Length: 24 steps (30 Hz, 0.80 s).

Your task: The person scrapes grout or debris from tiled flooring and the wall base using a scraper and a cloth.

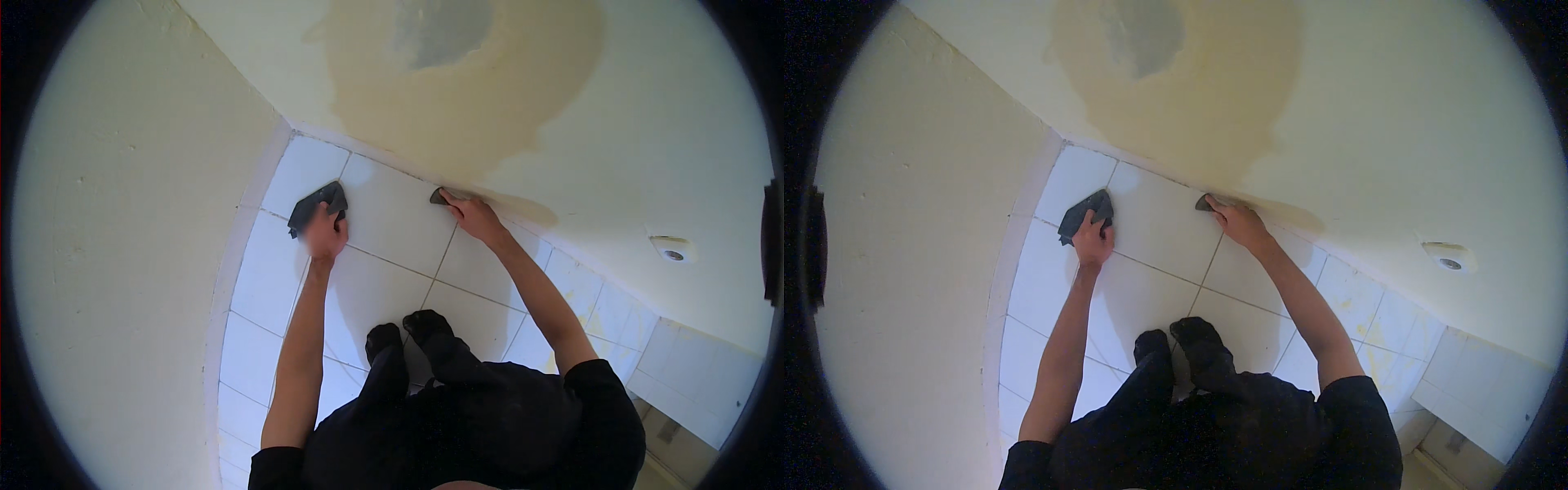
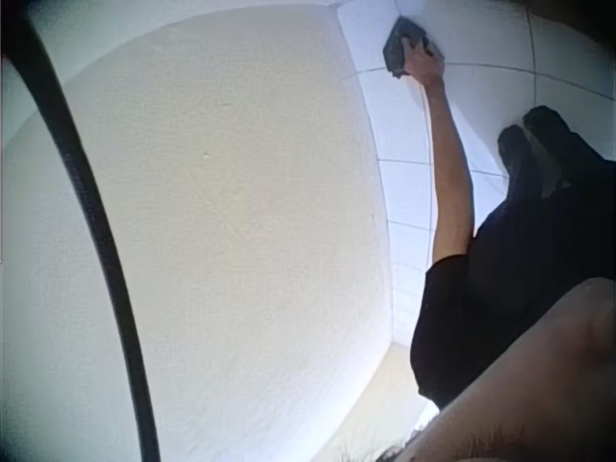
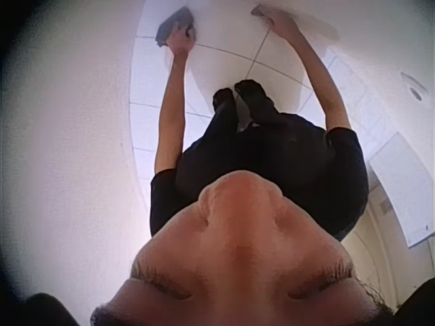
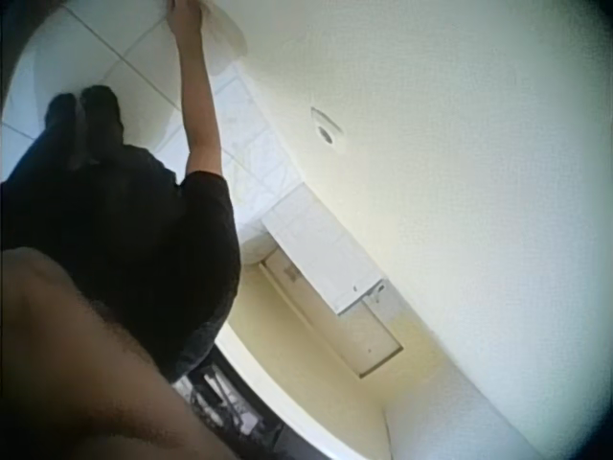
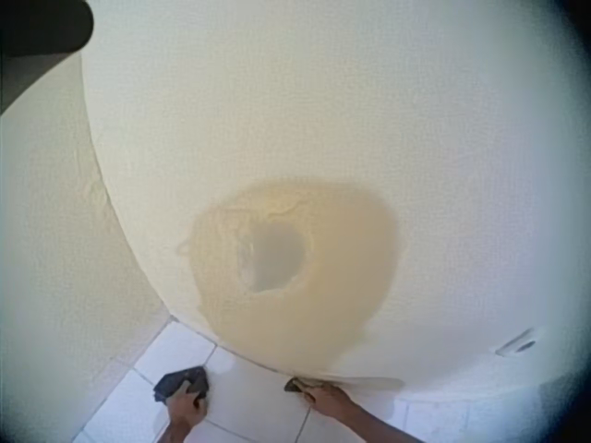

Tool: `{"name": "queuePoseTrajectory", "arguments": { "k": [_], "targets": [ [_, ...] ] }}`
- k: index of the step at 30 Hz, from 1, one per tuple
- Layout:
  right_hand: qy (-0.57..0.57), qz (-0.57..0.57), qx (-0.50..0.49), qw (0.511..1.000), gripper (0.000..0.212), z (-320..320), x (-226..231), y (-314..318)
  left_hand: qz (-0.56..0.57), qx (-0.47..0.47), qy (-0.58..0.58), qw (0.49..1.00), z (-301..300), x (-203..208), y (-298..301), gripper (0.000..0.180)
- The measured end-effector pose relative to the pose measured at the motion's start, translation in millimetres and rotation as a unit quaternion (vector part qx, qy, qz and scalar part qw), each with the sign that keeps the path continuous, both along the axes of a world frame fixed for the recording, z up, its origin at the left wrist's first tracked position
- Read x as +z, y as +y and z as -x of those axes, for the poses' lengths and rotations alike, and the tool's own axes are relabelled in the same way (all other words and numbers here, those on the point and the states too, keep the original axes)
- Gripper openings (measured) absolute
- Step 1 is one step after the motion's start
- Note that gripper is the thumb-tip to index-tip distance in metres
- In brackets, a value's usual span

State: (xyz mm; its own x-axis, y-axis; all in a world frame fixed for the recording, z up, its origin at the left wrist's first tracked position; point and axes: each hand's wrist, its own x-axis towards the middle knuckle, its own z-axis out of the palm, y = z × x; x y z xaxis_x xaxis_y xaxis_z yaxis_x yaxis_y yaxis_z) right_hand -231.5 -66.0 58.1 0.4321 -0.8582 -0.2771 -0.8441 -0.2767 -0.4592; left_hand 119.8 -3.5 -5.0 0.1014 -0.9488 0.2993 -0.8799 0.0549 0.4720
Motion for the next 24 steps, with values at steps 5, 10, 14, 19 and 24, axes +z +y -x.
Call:
{"name": "queuePoseTrajectory", "arguments": {
  "k": [5,10,14,19,24],
  "targets": [
    [0.062,-0.006,-0.026,0.998,0.043,-4,-8,1,-0.031,-0.002,0.012,0.999,3,6,3,0.022],
    [0.034,0.006,-0.001,0.999,0.043,2,-19,-5,-0.007,0.003,0.011,1.000,1,-1,0,0.021],
    [0.058,0.012,-0.015,0.998,0.044,-22,-7,-1,-0.007,0.006,0.006,1.000,-1,-3,5,0.019],
    [0.026,0.000,-0.028,0.999,0.044,-3,-16,1,-0.021,0.002,0.002,1.000,2,1,1,0.017],
    [0.034,-0.025,-0.063,0.997,0.043,-15,-1,6,0.007,0.004,-0.007,1.000,-1,-1,2,0.018]
  ]
}}
